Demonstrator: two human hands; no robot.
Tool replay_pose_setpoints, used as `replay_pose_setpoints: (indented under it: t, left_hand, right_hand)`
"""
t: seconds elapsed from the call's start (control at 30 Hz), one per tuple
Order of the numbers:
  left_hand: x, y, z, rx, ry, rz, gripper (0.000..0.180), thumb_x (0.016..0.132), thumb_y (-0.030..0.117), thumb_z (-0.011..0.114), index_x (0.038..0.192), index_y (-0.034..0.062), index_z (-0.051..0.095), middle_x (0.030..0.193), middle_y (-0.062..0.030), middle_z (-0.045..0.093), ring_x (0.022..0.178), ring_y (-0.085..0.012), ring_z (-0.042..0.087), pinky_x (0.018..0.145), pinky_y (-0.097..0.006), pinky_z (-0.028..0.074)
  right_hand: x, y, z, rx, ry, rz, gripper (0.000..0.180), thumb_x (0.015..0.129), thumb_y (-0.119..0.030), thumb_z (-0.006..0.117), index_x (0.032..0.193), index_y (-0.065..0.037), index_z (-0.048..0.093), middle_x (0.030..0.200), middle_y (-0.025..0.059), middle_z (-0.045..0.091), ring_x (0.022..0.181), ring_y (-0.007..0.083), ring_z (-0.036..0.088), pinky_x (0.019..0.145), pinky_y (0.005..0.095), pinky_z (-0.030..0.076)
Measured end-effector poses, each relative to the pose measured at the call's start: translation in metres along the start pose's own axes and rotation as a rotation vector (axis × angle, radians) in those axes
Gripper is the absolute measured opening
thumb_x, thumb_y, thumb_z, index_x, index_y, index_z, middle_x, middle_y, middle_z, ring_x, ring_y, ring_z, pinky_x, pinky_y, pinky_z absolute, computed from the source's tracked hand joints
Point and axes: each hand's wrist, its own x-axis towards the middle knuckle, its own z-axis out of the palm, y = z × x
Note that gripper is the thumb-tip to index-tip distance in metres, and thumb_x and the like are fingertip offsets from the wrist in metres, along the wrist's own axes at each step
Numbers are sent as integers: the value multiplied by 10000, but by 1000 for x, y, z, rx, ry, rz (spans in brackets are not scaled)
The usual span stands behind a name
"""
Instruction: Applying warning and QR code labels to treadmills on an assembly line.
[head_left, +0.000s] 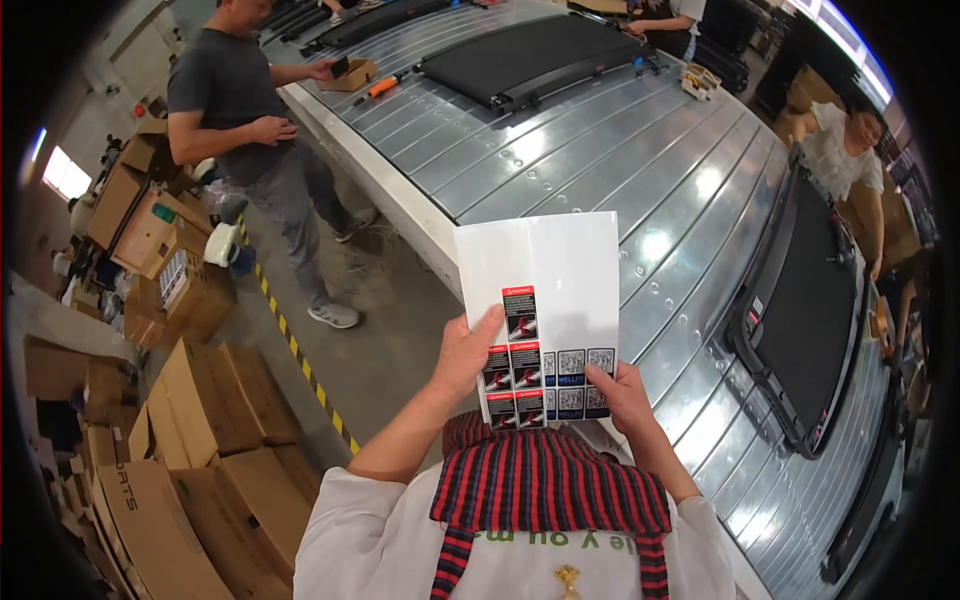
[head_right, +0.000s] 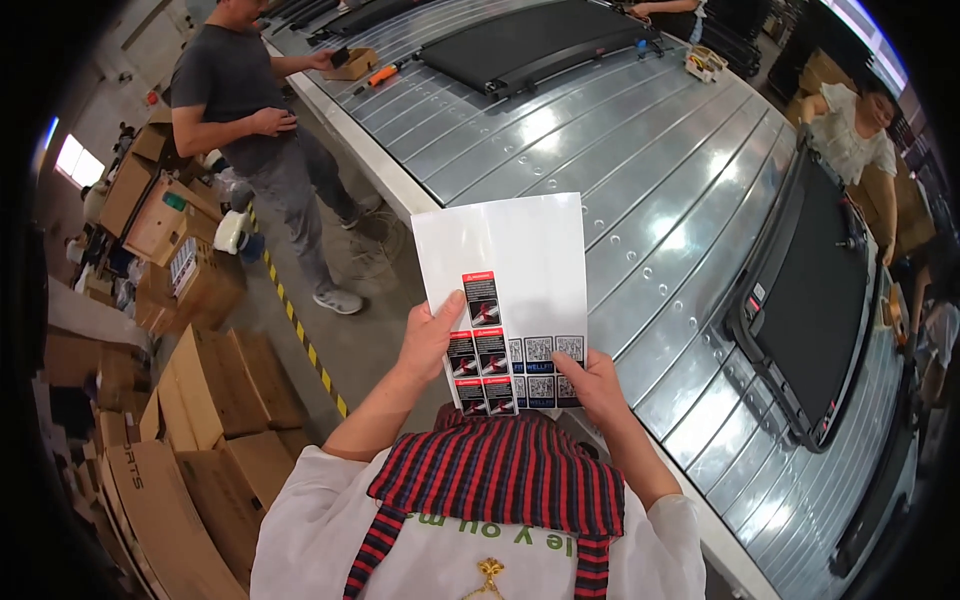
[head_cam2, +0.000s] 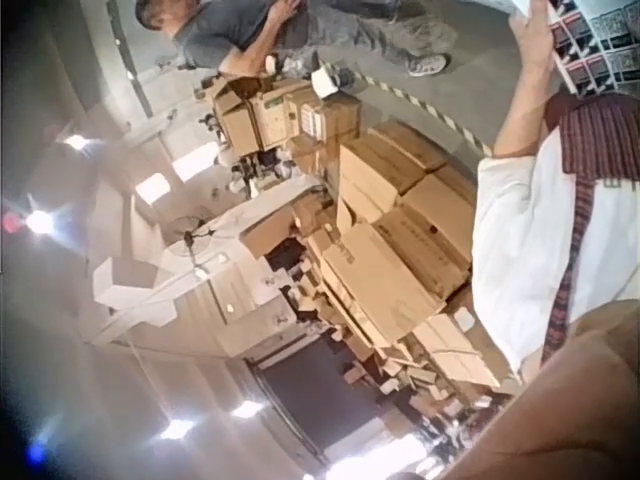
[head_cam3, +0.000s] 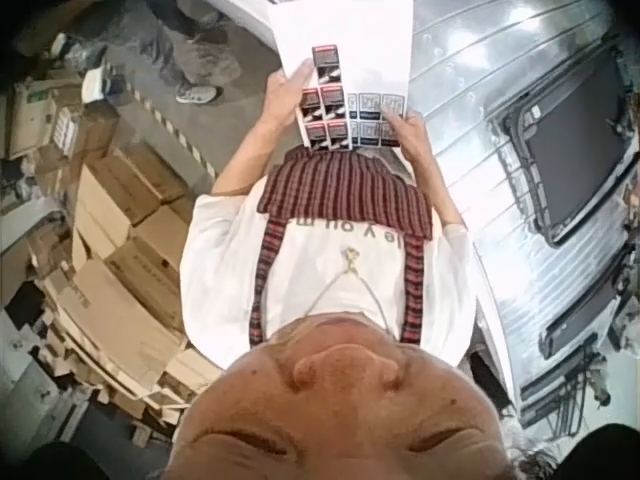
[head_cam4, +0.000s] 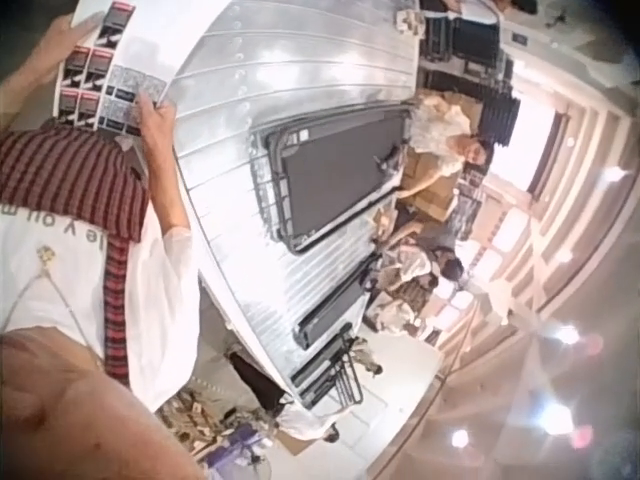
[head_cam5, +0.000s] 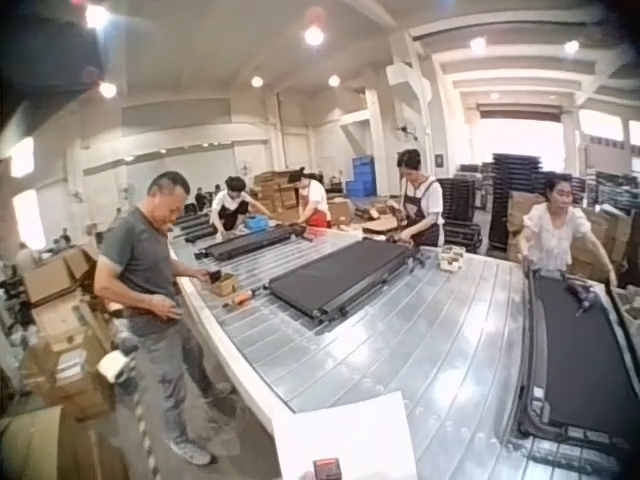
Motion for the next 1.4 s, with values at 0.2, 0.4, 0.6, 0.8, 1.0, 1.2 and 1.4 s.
replay_pose_setpoints:
  t: [0.2, 0.4, 0.6, 0.8, 1.0, 1.2, 1.4]
  left_hand:
    - [4, -21, -9, 60, -13, -140, 399, 825, 283, 543, 1013, -69, 527, 939, -73, 571, 812, -92, 516, 722, -233, 425]
    - [4, -15, -9, 44, -96, -102, 403, 819, 295, 552, 991, -70, 539, 894, -66, 581, 769, -92, 526, 685, -232, 437]
    - [1, 0, 1, 30, -161, -30, 369, 828, 292, 539, 970, -48, 549, 888, -70, 586, 769, -100, 538, 678, -240, 447]
    - [1, 19, 8, 74, -282, -9, 404, 821, 312, 544, 985, -57, 546, 899, -75, 589, 784, -104, 537, 692, -243, 444]
    - [12, 18, 23, 224, -354, 75, 404, 819, 319, 544, 960, -60, 564, 872, -71, 600, 775, -98, 530, 693, -244, 438]
    - [21, 11, 30, 657, -455, 156, 404, 819, 351, 524, 956, -25, 581, 798, -71, 621, 744, -95, 540, 673, -262, 442]
    - [40, -6, 25, 883, -641, 260, 351, 808, 350, 519, 991, 58, 581, 779, -147, 616, 684, -152, 590, 648, -276, 447]
  right_hand:
    - [-12, 13, 0, -41, 94, 27, 225, 826, -126, 524, 976, 38, 557, 881, 63, 601, 764, 107, 559, 684, 248, 458]
    - [-27, 8, 8, -53, 129, -35, 201, 834, -110, 500, 962, 33, 558, 882, 74, 606, 764, 112, 566, 685, 245, 456]
    - [-49, 4, 9, -71, 194, -175, 198, 828, -93, 503, 968, 33, 565, 889, 70, 606, 775, 101, 555, 704, 237, 444]
    - [-67, 23, -10, -41, 383, -274, 154, 832, -138, 503, 847, 3, 562, 727, 62, 606, 610, 103, 559, 537, 213, 437]
    - [-70, 32, -41, 141, 476, -213, 206, 835, -203, 506, 845, -2, 550, 693, 110, 602, 584, 167, 581, 523, 232, 450]
    - [-37, 87, -87, 325, 512, -74, 242, 820, -239, 503, 840, 1, 535, 677, 108, 592, 570, 173, 574, 503, 240, 449]
    - [-22, 140, -120, 222, 616, 83, 258, 825, -246, 472, 827, 8, 518, 678, 122, 584, 502, 186, 568, 414, 248, 451]
